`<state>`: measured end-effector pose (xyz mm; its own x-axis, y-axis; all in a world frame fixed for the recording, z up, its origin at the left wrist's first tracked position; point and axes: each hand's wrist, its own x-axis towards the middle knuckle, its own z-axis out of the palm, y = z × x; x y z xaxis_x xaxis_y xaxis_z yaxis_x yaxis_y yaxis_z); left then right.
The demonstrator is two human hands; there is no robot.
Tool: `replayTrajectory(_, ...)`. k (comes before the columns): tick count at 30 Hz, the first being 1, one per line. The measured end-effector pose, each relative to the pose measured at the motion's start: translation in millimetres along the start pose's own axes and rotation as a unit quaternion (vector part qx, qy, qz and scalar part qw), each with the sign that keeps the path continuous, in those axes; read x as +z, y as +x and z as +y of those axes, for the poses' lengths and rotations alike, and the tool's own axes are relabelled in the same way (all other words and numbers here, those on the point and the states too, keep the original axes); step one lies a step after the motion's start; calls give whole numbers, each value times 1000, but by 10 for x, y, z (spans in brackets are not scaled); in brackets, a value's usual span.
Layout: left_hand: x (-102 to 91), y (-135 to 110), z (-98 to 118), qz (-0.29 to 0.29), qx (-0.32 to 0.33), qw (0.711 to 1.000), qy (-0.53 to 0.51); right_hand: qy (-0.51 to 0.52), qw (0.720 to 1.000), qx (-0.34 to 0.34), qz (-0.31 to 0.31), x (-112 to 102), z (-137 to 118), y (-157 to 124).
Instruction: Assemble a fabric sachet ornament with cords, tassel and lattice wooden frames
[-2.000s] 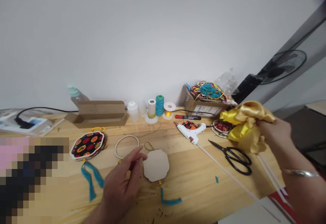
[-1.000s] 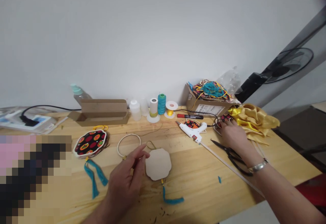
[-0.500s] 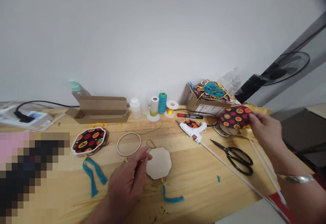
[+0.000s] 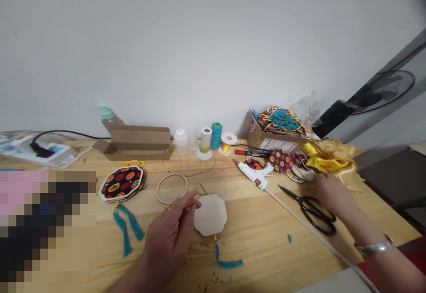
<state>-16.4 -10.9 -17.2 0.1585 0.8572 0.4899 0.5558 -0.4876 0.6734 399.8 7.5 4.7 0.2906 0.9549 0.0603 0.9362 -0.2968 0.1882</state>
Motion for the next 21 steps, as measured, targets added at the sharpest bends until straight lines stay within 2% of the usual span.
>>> replayTrajectory(3, -4, 9, 4, -5, -5, 1000, 7, -60, 998, 20, 27, 63, -18, -50)
replayTrajectory(6, -3, 4, -7, -10, -19, 1000, 3, -83, 996, 28, 28, 79, -42, -20)
replayTrajectory(11, -4, -9, -18, -14, -26, 1000, -11, -108, 993, 2, 42, 76, -22, -2)
replayTrajectory(14, -1, -12, -8, -19, -21, 999, -17, -123, 989, -20, 84, 75, 3, -32)
replayTrajectory(17, 8, -10, -1, -18, -17, 1000, -18, -107, 984, -48, 131, 50, 36, -36)
replayTrajectory(21, 9, 3, 7, -10, -5, 1000, -5, -25, 984, -60, 168, -31, 84, 21)
